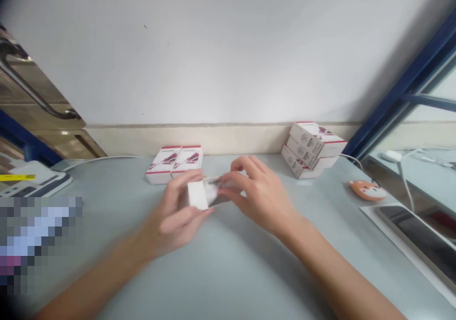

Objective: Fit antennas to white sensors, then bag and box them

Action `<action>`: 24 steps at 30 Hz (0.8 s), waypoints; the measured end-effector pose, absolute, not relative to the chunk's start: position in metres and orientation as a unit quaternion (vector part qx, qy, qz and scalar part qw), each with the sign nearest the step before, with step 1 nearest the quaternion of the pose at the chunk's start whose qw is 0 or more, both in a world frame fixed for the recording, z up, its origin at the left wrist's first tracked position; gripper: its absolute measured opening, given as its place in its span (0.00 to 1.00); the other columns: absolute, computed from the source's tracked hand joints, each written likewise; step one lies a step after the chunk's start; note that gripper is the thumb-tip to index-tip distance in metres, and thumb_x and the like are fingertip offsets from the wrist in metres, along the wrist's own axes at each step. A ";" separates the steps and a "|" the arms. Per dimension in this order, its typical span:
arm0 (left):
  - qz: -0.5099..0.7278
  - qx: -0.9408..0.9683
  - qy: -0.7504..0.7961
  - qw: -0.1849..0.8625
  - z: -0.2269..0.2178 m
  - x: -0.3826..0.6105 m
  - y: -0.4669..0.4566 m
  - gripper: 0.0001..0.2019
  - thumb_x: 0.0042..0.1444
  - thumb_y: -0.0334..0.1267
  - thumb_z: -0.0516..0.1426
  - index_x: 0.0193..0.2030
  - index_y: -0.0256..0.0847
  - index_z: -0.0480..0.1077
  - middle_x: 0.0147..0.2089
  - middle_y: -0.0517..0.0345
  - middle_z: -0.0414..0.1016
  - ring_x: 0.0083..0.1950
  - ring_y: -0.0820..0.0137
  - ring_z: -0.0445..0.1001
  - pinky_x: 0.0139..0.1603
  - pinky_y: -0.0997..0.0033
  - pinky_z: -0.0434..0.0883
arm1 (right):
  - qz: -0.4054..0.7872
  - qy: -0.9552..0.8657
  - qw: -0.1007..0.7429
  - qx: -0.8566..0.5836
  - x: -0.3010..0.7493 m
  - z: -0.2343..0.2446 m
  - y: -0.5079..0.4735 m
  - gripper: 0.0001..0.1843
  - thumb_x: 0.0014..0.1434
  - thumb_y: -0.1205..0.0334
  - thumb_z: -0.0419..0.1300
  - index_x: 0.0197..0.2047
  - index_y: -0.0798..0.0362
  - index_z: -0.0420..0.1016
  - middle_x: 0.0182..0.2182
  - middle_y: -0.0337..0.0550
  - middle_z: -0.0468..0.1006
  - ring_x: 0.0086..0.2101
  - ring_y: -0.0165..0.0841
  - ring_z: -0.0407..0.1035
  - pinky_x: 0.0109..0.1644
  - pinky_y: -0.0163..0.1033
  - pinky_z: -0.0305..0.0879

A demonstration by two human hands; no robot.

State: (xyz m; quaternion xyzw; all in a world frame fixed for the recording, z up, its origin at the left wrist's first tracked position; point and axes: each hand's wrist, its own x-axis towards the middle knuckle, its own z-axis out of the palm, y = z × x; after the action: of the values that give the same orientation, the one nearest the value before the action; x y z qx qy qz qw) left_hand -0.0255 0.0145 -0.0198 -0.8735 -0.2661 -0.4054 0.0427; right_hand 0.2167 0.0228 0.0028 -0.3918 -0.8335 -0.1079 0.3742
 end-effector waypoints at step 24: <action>-0.363 -0.771 -0.488 -0.188 -0.015 -0.024 0.029 0.19 0.67 0.49 0.61 0.63 0.54 0.73 0.60 0.57 0.81 0.56 0.60 0.82 0.51 0.62 0.81 | 0.356 -0.580 0.572 -0.458 0.269 0.001 0.063 0.16 0.67 0.43 0.60 0.41 0.47 0.68 0.44 0.43 0.81 0.44 0.40 0.77 0.51 0.48 0.76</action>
State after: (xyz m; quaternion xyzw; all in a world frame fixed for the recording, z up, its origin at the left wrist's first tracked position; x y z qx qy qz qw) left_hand -0.0236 0.0288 -0.0147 -0.7714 -0.4878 -0.3629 -0.1878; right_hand 0.2692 0.0635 0.0011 -0.4580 -0.5799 0.3563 0.5719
